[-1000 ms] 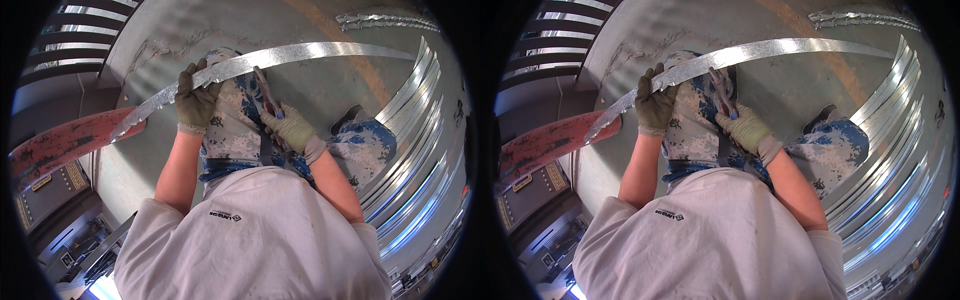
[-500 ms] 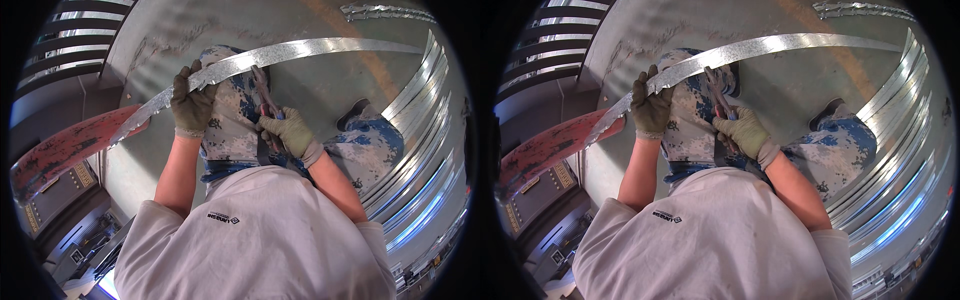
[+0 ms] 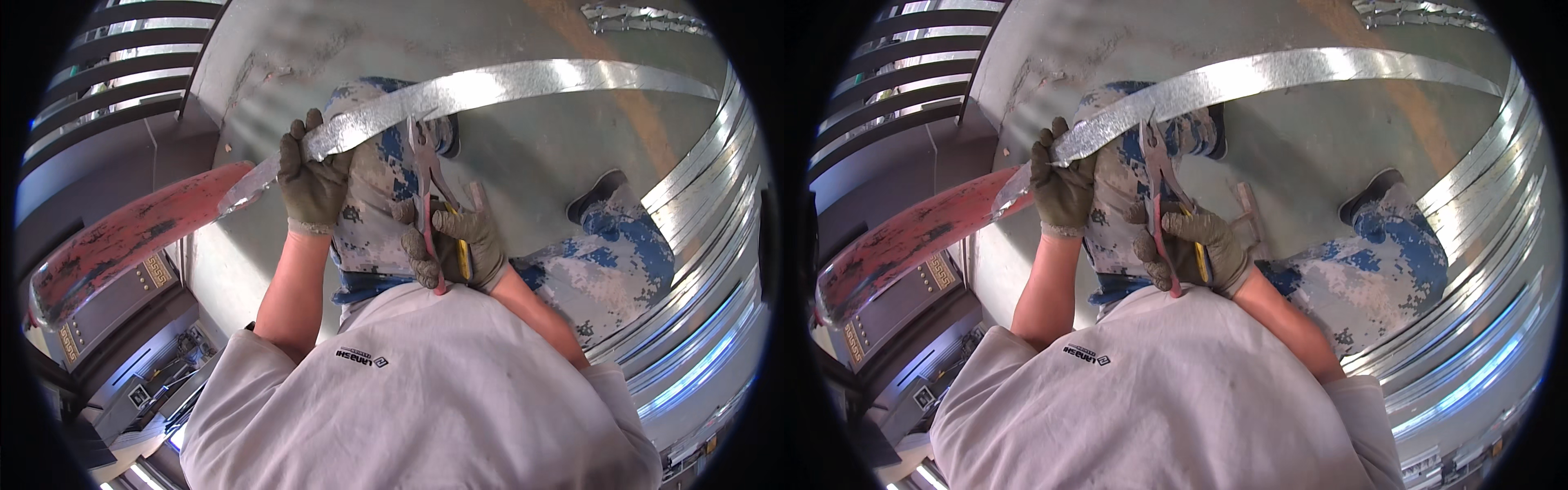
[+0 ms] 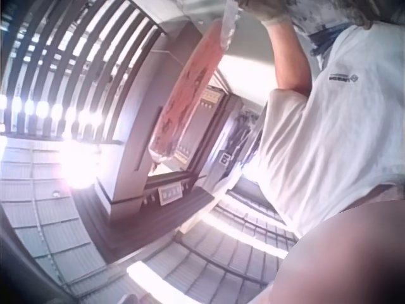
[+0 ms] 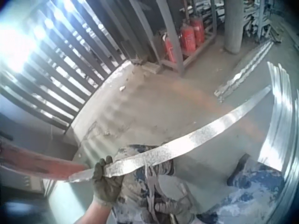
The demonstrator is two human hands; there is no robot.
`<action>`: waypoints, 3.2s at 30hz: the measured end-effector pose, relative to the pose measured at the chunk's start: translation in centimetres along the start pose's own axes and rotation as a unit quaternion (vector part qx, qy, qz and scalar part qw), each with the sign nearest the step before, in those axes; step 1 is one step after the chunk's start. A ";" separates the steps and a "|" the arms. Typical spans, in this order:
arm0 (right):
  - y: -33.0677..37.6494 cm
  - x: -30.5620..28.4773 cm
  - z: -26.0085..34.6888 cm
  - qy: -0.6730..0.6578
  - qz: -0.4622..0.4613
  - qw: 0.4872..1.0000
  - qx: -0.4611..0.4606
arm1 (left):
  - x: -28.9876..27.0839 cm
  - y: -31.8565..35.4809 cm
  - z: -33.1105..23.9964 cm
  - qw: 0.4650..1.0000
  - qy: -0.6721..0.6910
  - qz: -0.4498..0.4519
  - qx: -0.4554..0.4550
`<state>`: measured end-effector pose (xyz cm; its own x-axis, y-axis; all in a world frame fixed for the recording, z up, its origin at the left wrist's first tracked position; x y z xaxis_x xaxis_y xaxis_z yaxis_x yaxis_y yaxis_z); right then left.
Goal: The person kneels on the floor and uses tin snips to cut a long metal strip into smaller segments. They repeatedly position the snips, cut, and set the pieces aside on the floor.
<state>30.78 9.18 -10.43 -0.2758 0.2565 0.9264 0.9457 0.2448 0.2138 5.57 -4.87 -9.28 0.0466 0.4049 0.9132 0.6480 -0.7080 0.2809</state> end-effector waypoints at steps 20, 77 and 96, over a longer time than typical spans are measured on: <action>0.4 0.6 0.7 0.045 0.001 0.999 -0.003 | 0.0 0.1 0.3 0.997 0.001 -0.068 0.028; 2.6 2.3 5.1 0.680 -0.366 0.621 -0.135 | -0.4 0.1 0.0 0.997 -0.035 -0.057 0.039; 2.8 1.6 5.0 0.683 -0.358 0.614 -0.167 | -0.7 0.2 -0.3 0.999 -0.034 -0.001 0.015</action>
<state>32.13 14.98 -9.96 -0.4559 -0.8849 -0.0958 0.7119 -0.4271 0.5575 5.46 -5.46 -9.80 0.0974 0.4452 0.8901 0.6709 -0.6900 0.2717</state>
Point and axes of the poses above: each hand's wrist, its own y-axis away from the middle knuckle, its own x-axis out of the palm, z = x × y, the point moved 2 cm from there along -y, towards the middle knuckle, and after that the axes turned 8 degrees about -z, right-handed, at the moved point
